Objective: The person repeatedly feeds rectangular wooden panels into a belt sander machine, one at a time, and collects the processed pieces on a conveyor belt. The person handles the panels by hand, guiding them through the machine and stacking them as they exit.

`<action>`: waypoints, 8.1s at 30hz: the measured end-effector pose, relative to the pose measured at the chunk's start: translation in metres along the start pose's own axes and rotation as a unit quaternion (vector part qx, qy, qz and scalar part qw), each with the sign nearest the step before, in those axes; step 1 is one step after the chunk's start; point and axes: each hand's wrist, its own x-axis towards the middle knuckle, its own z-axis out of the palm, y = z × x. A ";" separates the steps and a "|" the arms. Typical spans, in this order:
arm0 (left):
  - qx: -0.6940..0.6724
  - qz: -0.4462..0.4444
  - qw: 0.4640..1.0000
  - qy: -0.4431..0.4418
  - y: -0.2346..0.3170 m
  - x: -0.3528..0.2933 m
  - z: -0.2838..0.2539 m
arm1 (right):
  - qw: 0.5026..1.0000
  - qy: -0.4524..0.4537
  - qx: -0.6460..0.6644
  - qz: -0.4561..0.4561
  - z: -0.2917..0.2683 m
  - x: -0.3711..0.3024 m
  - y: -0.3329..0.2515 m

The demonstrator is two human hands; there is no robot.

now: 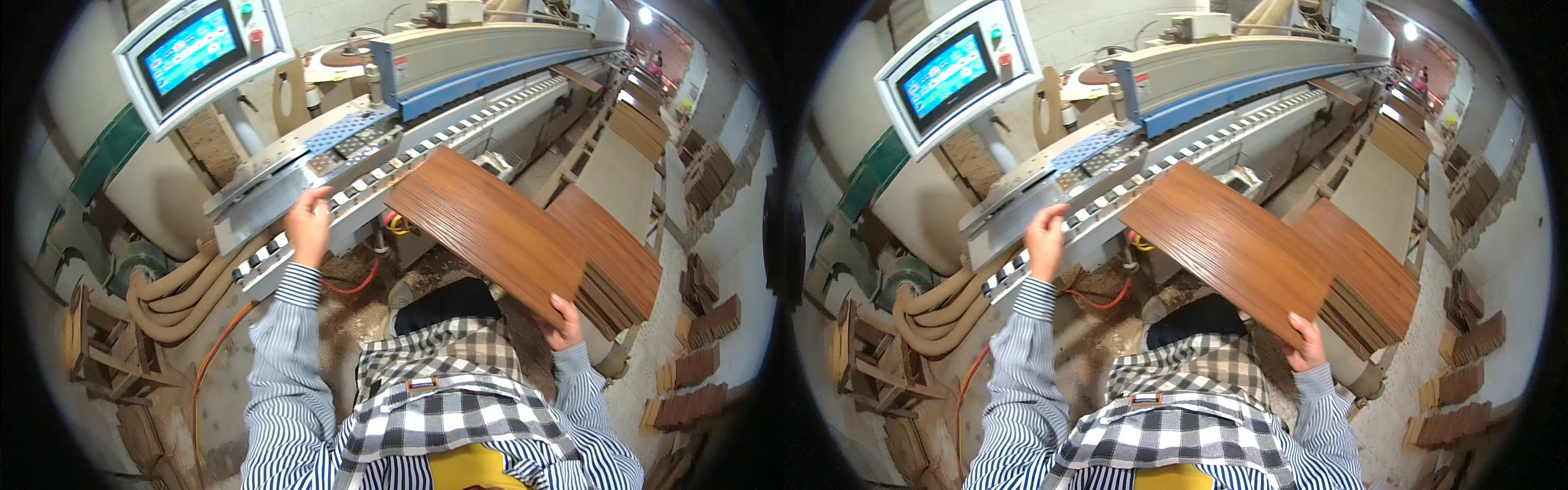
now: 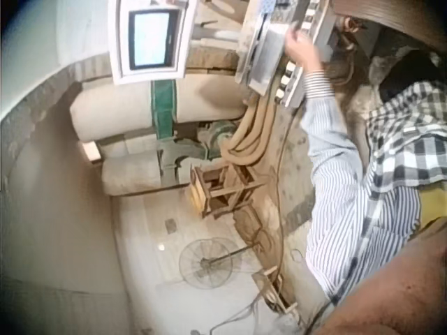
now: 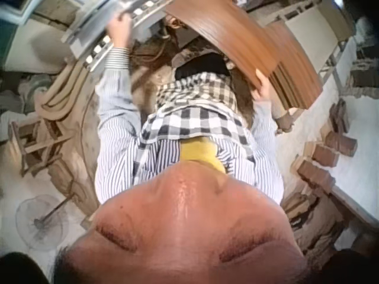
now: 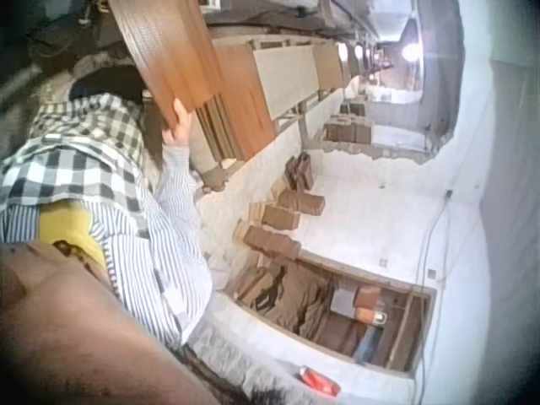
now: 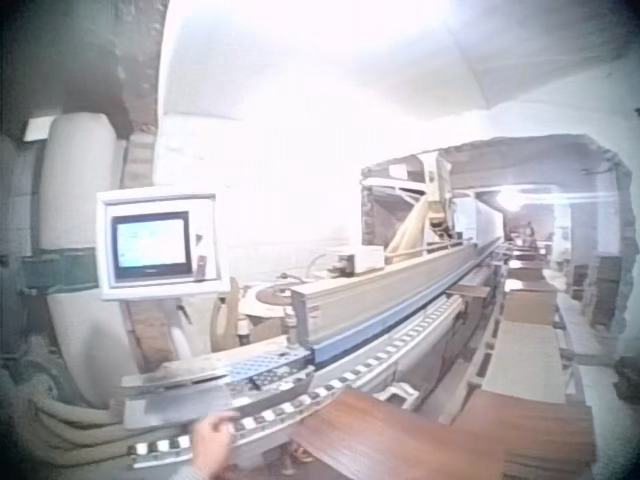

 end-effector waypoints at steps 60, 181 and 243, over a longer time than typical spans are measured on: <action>0.559 -0.084 0.819 0.097 -0.128 0.055 -0.139 | 0.424 0.525 -0.653 -0.343 -0.127 -0.002 -0.075; 0.173 -0.302 0.880 -0.324 -0.177 0.062 -0.140 | 0.718 0.521 -0.390 -0.248 -0.131 -0.028 -0.080; 0.413 -0.249 0.868 -0.118 -0.074 0.021 -0.127 | 0.881 -0.424 -0.138 0.157 0.219 0.072 0.156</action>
